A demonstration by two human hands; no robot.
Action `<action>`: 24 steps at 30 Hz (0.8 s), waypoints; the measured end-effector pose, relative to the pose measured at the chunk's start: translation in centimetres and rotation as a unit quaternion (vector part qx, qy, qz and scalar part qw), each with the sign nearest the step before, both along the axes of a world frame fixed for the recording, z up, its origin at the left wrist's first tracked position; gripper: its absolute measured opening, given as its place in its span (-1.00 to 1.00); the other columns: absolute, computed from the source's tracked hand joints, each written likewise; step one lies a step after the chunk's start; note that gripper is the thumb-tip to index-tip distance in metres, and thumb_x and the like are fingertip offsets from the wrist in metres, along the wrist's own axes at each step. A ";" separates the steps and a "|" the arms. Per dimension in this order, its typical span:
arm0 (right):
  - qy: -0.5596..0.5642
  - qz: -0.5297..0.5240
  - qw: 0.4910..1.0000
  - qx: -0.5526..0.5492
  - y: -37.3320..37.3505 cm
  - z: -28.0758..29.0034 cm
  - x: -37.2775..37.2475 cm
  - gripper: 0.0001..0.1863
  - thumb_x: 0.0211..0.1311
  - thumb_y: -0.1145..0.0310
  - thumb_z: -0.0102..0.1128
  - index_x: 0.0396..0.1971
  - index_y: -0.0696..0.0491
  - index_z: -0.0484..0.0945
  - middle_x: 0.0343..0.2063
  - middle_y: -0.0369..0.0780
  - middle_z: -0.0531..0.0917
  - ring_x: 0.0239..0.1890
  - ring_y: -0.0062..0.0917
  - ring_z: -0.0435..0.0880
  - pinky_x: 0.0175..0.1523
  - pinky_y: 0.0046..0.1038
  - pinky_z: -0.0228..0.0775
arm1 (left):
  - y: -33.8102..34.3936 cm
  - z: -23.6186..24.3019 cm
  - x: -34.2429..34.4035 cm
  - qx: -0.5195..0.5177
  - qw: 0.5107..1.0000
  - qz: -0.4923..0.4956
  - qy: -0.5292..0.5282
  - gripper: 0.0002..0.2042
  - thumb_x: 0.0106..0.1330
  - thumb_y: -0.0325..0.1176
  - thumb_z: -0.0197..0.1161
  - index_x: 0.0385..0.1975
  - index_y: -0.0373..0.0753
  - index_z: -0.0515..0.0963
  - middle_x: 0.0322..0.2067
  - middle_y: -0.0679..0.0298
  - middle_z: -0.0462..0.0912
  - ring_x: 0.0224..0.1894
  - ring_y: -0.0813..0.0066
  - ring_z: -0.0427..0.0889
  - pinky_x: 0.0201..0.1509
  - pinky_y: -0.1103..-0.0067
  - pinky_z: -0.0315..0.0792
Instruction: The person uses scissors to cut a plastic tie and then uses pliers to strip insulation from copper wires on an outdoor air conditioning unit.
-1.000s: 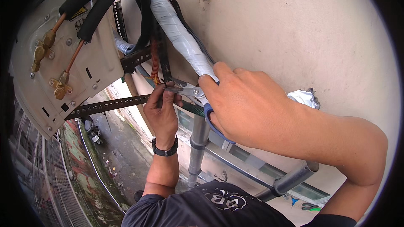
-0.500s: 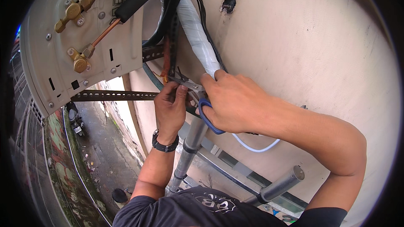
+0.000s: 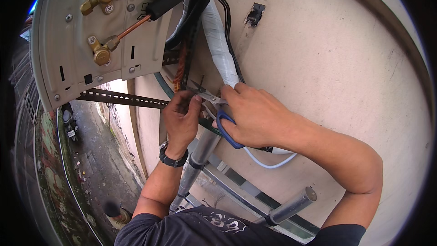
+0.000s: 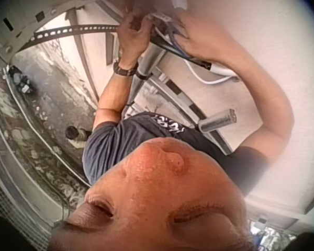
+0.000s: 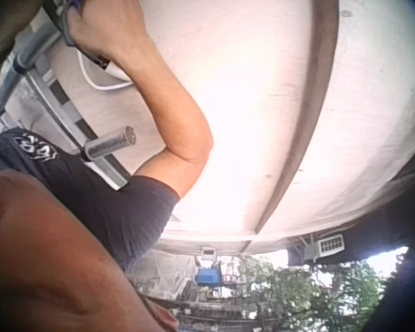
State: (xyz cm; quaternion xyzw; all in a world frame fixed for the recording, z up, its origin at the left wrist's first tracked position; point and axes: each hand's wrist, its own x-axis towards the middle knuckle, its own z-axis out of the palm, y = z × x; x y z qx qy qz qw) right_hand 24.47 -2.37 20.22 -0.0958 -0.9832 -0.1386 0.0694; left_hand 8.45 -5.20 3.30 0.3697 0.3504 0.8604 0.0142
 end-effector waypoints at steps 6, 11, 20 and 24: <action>-0.001 -0.001 1.000 0.002 0.0 -0.1 -0.2 -0.43 0.36 0.15 0.26 0.09 0.36 0.46 -0.21 0.20 0.64 -0.20 0.11 0.74 -0.07 -0.07 0.62 | -0.3 0.5 0.5 -0.012 1.000 0.007 -0.006 -0.84 0.53 -0.39 0.30 -0.16 -0.39 0.58 -0.40 0.28 0.71 -0.47 0.66 0.63 -0.40 0.69 0.48; 0.000 0.012 1.000 0.013 0.4 -0.4 -0.1 -0.46 0.36 0.19 0.27 0.09 0.36 0.45 -0.20 0.19 0.64 -0.19 0.08 0.75 -0.08 -0.08 0.62 | 0.3 0.0 0.4 0.008 0.999 0.035 0.015 -0.83 0.53 -0.38 0.31 -0.15 -0.39 0.57 -0.42 0.29 0.71 -0.49 0.68 0.61 -0.41 0.69 0.46; 0.017 -0.007 1.000 -0.025 0.2 -0.3 0.0 -0.47 0.33 0.17 0.33 0.06 0.31 0.50 -0.13 0.16 0.64 -0.11 0.06 0.71 0.04 -0.09 0.57 | 0.1 0.3 0.9 0.011 1.000 0.023 0.004 -0.81 0.54 -0.35 0.31 -0.16 -0.38 0.56 -0.45 0.30 0.69 -0.48 0.69 0.60 -0.41 0.69 0.44; 0.010 -0.011 1.000 -0.015 0.1 -0.3 -0.1 -0.46 0.34 0.17 0.32 0.07 0.33 0.49 -0.14 0.16 0.63 -0.14 0.05 0.72 0.01 -0.10 0.58 | 0.3 0.1 0.8 0.009 0.999 0.046 0.025 -0.81 0.55 -0.34 0.30 -0.18 -0.37 0.57 -0.46 0.30 0.69 -0.49 0.69 0.59 -0.42 0.68 0.43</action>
